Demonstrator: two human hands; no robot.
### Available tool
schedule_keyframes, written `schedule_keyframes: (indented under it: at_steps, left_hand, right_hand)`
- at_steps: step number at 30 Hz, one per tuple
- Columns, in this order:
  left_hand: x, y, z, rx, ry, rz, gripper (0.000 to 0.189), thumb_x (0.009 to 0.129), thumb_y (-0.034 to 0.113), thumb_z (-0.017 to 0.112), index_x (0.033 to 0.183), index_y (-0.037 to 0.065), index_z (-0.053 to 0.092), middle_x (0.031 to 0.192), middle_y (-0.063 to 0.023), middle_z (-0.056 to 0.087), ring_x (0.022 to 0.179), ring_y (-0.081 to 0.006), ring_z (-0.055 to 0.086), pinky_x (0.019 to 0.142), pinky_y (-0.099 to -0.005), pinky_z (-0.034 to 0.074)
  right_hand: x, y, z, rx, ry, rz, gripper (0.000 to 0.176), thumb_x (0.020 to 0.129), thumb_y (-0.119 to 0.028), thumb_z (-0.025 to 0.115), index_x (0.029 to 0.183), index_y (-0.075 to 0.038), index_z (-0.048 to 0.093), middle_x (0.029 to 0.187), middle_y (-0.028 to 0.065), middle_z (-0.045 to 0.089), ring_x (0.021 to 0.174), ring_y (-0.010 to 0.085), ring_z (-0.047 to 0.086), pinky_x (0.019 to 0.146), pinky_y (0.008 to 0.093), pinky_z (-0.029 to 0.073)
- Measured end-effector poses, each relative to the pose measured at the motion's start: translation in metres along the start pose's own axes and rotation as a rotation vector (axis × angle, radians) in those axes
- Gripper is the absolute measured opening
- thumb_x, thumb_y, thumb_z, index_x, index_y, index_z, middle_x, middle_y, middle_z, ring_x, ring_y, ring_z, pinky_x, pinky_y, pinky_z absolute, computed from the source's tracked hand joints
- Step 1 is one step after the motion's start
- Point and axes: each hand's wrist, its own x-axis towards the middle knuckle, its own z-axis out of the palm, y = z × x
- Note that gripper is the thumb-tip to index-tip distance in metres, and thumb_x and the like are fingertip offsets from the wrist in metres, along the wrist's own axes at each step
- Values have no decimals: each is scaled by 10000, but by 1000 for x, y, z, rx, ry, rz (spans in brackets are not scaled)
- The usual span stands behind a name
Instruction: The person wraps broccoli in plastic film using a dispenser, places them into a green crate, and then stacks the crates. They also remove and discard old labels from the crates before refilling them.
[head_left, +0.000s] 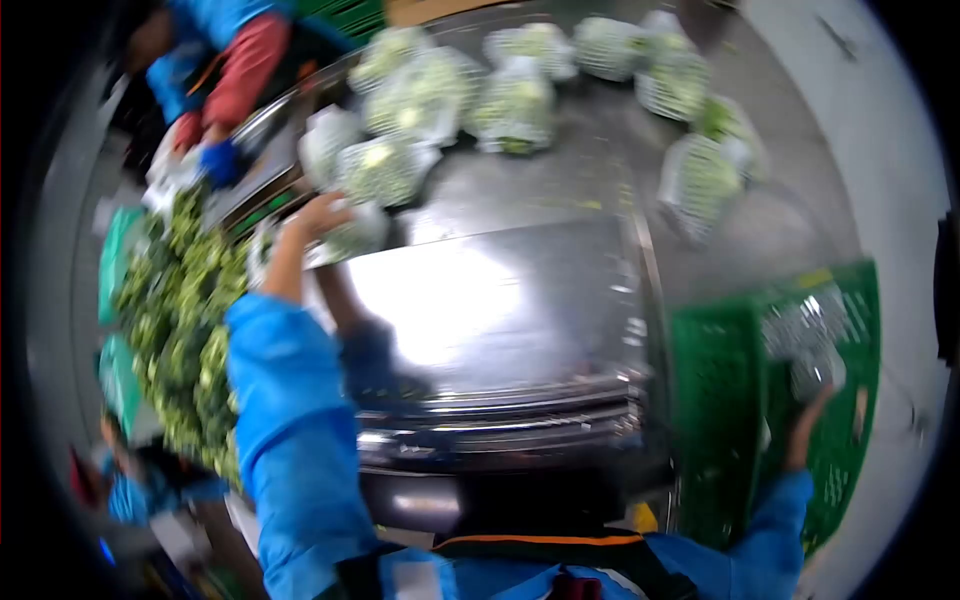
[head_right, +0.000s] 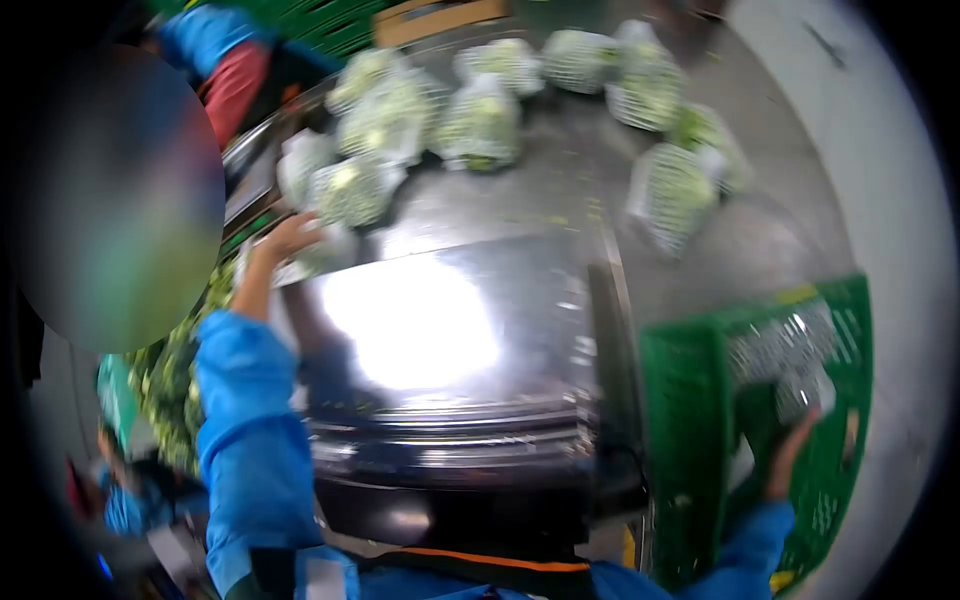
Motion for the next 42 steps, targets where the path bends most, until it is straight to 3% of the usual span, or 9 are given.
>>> schedule_keyframes:
  at_steps: [3, 9, 14, 21, 25, 31, 36, 38, 42]
  left_hand:
    - [9, -6, 4, 36, 23, 12, 429, 559, 335, 727, 929, 131, 649, 981, -144, 619, 921, -278, 582, 819, -364, 459]
    - [-49, 40, -82, 104, 335, 56, 401, 562, 295, 709, 923, 132, 650, 901, -123, 630, 860, -266, 598, 787, -339, 469]
    - [-162, 137, -184, 60, 344, 489, 370, 629, 268, 663, 948, 86, 618, 925, -158, 624, 878, -307, 593, 788, -358, 468]
    - [-234, 210, -60, 5, 325, 353, 393, 699, 366, 628, 900, 32, 582, 823, -193, 633, 789, -342, 621, 702, -405, 503]
    - [-306, 205, -58, -267, 420, 243, 618, 763, 531, 567, 1073, -3, 547, 914, -236, 611, 924, -337, 583, 796, -379, 469]
    - [-388, 103, 8, 549, 503, 78, 451, 740, 446, 620, 587, 22, 640, 758, -136, 605, 802, -251, 518, 766, -380, 310]
    - [-386, 84, 27, -274, 295, 7, 303, 769, 289, 605, 584, 49, 590, 580, -66, 567, 672, -163, 505, 674, -308, 358]
    - [-417, 77, 8, -721, 97, -155, 281, 802, 223, 555, 594, 34, 543, 556, -40, 534, 609, -117, 472, 602, -252, 357]
    - [-477, 73, 4, -1268, -78, -45, 281, 855, 219, 488, 655, 23, 509, 610, -60, 550, 572, -117, 476, 569, -253, 379]
  right_hand:
    - [-7, -30, 10, -311, 431, 129, 696, 844, -546, 450, 1300, -22, 396, 1269, 135, 450, 1123, 266, 456, 915, 374, 383]
    - [25, -76, -59, -695, 182, -142, 526, 851, -362, 544, 1223, 2, 468, 1229, 110, 487, 1092, 223, 467, 904, 343, 377]
    - [-184, -169, 187, -602, -253, -431, 408, 879, -252, 510, 1227, -43, 474, 1226, 84, 491, 1118, 181, 453, 935, 316, 365]
    - [-405, -45, 444, -775, -1186, -1052, 530, 846, -260, 549, 1290, -25, 381, 1348, 217, 333, 1253, 320, 319, 1028, 380, 254]
    - [-399, -43, 419, -622, -943, -1097, 511, 832, -300, 565, 1243, -29, 429, 1242, 240, 430, 1171, 357, 398, 999, 399, 281]
    - [-394, -35, 334, -1562, -501, -1103, 331, 770, -382, 607, 669, -72, 662, 781, 117, 573, 834, 284, 488, 770, 408, 330]
    - [-400, -24, 334, -1164, -672, -900, 193, 747, -239, 642, 668, -65, 619, 680, 67, 530, 708, 214, 494, 708, 346, 356]
    - [-395, -40, 302, -799, -907, -254, 195, 775, -173, 637, 674, -14, 586, 630, 1, 521, 606, 74, 437, 534, 233, 346]
    - [-413, -102, 270, -714, -1021, -243, 133, 732, -82, 624, 635, 0, 584, 629, 24, 525, 588, 87, 454, 529, 225, 331]
